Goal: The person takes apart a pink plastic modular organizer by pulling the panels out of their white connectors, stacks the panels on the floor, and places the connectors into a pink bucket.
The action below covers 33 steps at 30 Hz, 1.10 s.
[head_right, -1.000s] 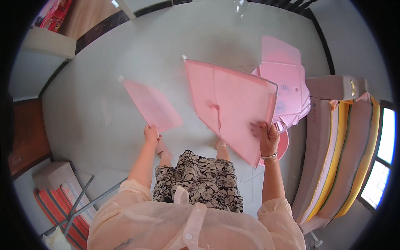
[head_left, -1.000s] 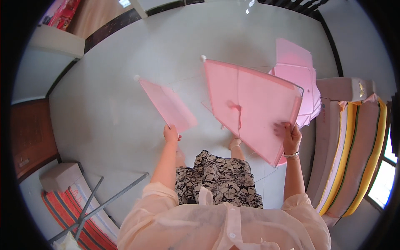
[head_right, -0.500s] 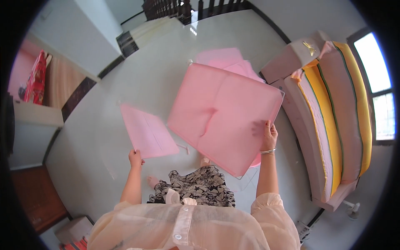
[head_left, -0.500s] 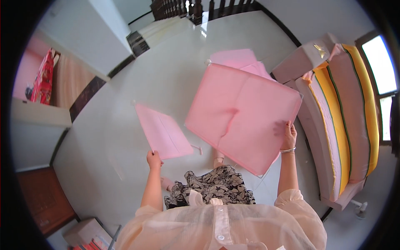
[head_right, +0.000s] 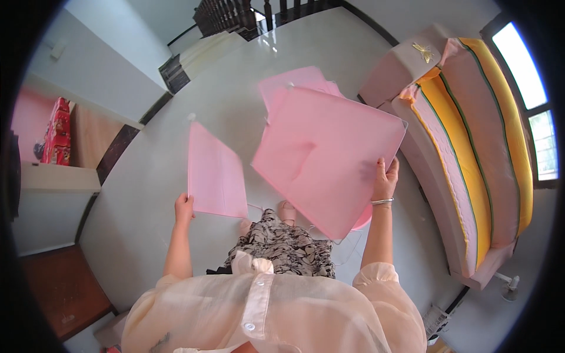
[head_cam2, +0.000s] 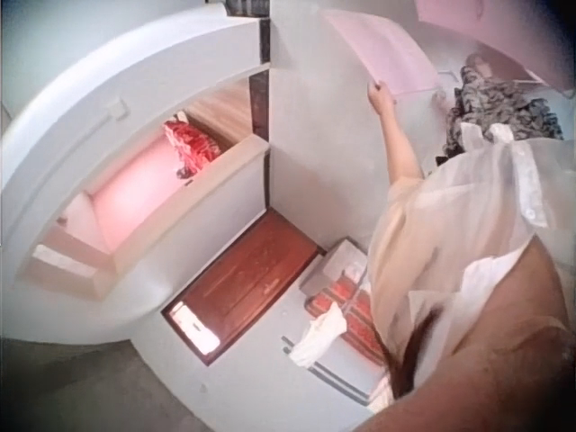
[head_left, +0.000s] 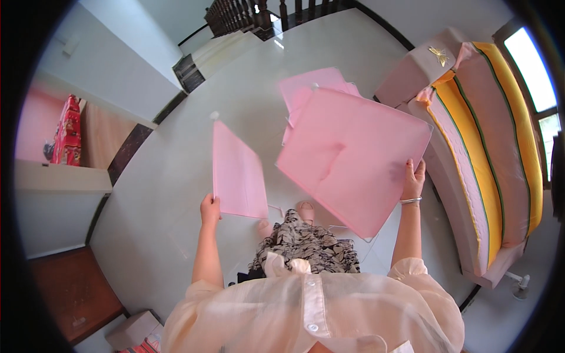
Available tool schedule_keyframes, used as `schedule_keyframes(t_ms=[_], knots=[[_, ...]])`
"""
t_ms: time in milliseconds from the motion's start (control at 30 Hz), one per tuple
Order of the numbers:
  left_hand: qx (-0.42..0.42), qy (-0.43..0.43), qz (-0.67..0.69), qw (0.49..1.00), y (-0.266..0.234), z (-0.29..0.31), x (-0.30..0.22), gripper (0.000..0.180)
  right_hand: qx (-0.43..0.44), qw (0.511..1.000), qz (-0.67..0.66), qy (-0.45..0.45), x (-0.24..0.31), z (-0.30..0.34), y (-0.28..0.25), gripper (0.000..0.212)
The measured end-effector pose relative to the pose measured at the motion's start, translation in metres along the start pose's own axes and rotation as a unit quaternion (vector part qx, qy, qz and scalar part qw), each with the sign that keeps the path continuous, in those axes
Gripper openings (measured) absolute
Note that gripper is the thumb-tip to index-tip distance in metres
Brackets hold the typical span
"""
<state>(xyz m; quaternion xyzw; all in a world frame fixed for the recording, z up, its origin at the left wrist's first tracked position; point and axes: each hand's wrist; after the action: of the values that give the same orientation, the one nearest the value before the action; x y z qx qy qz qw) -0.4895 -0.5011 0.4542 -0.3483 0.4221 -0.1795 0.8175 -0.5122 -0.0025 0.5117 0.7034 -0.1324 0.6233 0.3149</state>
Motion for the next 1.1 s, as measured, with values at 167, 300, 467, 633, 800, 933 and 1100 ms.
schedule_keyframes(t_ms=[167, 300, 467, 633, 800, 933, 1100], knots=[[0.053, 0.081, -0.007, 0.995, -0.064, 0.032, -0.02, 0.013, 0.084, 0.969, 0.202, -0.112, 0.047, 0.019, 0.054, 0.058], [0.092, 0.195, -0.007, 0.976, -0.118, 0.065, -0.057, 0.012, 0.263, 0.795, 0.541, -0.071, 0.07, 0.001, 0.063, 0.032], [0.107, 0.264, -0.018, 0.958, -0.169, 0.114, -0.085, 0.012, 0.327, 0.726, 0.6, -0.08, 0.093, 0.001, 0.086, 0.023], [0.096, 0.332, -0.019, 0.938, -0.209, 0.138, -0.093, 0.013, 0.353, 0.728, 0.571, -0.139, 0.151, 0.003, 0.102, 0.052], [0.101, 0.396, -0.041, 0.912, -0.232, 0.146, -0.105, 0.015, 0.442, 0.711, 0.487, -0.249, 0.172, 0.018, 0.113, 0.055], [0.1, 0.454, -0.049, 0.884, -0.234, 0.145, -0.125, 0.015, 0.463, 0.717, 0.408, -0.323, 0.17, 0.038, 0.129, 0.038], [0.033, 0.519, -0.033, 0.853, -0.234, 0.128, -0.141, 0.019, 0.411, 0.804, 0.308, -0.298, 0.158, 0.037, 0.146, 0.034]])
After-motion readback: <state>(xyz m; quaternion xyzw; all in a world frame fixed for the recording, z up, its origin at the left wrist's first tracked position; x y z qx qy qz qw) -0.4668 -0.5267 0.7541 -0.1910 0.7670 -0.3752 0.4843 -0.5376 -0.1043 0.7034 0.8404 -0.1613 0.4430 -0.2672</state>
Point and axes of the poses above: each hand's wrist, its own z-axis away from the middle knuckle, its own y-axis out of the palm, x = y × z, and after that the axes turned 12 degrees about -z, right-handed
